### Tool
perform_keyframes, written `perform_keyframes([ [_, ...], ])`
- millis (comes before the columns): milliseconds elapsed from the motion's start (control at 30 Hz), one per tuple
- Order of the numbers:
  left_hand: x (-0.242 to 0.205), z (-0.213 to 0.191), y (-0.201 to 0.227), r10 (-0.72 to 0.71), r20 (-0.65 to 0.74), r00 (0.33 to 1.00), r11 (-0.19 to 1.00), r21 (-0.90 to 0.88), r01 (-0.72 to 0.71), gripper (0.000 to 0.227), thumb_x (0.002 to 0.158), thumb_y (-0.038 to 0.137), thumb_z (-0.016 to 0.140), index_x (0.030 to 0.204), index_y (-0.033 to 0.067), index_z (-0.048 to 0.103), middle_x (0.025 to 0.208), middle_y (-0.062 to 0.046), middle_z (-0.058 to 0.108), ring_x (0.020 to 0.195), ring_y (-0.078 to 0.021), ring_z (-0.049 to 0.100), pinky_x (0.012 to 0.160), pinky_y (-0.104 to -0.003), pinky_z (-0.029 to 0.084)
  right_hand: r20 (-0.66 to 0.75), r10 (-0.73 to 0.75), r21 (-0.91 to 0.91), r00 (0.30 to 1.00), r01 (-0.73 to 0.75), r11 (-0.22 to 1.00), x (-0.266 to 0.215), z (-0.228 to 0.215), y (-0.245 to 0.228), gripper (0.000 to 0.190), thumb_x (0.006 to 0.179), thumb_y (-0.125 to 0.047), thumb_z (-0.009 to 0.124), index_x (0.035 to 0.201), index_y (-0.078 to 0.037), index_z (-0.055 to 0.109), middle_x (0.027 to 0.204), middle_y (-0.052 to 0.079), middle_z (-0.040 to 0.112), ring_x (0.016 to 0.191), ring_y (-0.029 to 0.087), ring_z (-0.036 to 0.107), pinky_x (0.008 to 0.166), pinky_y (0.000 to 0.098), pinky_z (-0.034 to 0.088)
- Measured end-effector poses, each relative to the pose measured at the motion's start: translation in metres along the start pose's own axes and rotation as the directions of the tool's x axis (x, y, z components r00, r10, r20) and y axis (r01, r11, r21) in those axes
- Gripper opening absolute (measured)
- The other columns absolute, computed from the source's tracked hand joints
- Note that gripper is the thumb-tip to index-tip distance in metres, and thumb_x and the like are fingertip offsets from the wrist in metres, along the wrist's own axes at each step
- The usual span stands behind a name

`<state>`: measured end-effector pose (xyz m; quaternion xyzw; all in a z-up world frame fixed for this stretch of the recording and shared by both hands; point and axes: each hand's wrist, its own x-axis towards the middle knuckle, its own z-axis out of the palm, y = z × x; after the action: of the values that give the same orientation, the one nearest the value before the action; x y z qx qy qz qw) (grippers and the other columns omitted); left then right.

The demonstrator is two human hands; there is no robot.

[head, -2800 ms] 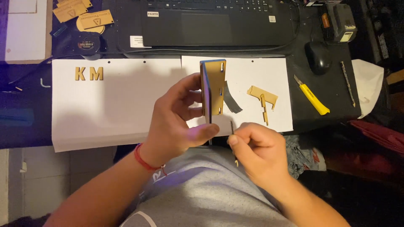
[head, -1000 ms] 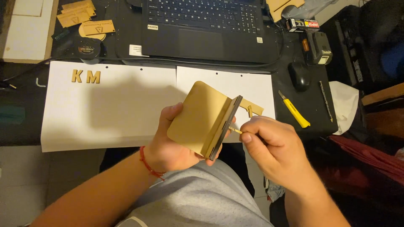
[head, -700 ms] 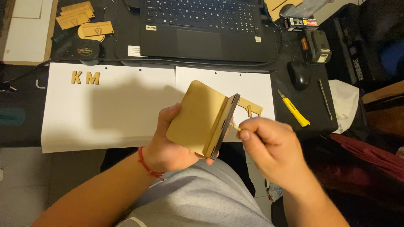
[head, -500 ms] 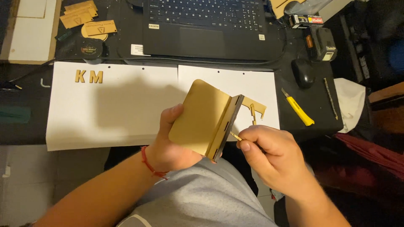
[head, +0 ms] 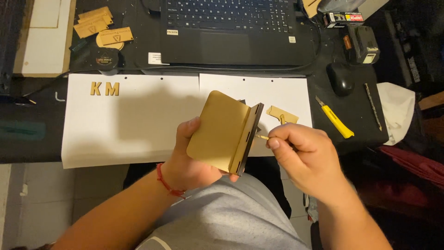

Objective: The person assembles a small wooden structure by fitting several pre-cut pieces together. They then retrieve a new wooden piece from a laser cutter, remove it from the machine, and use a utility knife to clean the edges before placing it on the desk.

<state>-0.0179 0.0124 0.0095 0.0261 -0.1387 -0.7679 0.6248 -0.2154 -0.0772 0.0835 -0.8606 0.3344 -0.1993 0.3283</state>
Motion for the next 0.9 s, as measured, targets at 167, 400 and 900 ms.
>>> perform_keyframes([
  [167,-0.004,-0.011,0.001,-0.040,0.041,0.998,0.998,-0.039,0.042,0.066,0.094,0.054,0.053,0.140,0.0063,0.050,0.120,-0.020,0.061,0.091,-0.0326,0.065,0.063,-0.045,0.056,0.018,-0.082,0.017,0.996,0.082,0.996,0.001,-0.001,0.007,0.019,0.094,-0.017,0.059,0.076,-0.013,0.063,0.058,-0.007,0.052,0.052,0.007,0.044,0.051,0.0229,0.036],
  [400,-0.006,-0.033,0.005,-0.038,-0.026,0.999,0.972,-0.235,0.031,0.090,0.085,0.054,0.058,0.158,0.0072,0.035,0.142,-0.020,0.052,0.119,-0.0300,0.057,0.067,-0.047,0.052,-0.125,0.052,0.053,0.991,-0.046,0.998,-0.022,-0.001,0.076,0.014,0.096,-0.012,0.060,0.090,-0.004,0.070,0.087,0.003,0.069,0.080,0.012,0.060,0.077,0.0263,0.046],
  [900,-0.018,-0.058,0.003,0.031,0.055,0.998,0.979,-0.205,-0.019,0.063,0.110,0.045,0.048,0.156,0.0028,0.042,0.136,-0.023,0.057,0.111,-0.0417,0.061,0.082,-0.055,0.055,-0.246,0.109,0.279,0.963,-0.038,0.960,-0.025,0.034,0.235,0.021,0.104,-0.019,0.051,0.113,-0.001,0.057,0.116,0.010,0.050,0.095,0.017,0.048,0.081,0.0249,0.039],
])
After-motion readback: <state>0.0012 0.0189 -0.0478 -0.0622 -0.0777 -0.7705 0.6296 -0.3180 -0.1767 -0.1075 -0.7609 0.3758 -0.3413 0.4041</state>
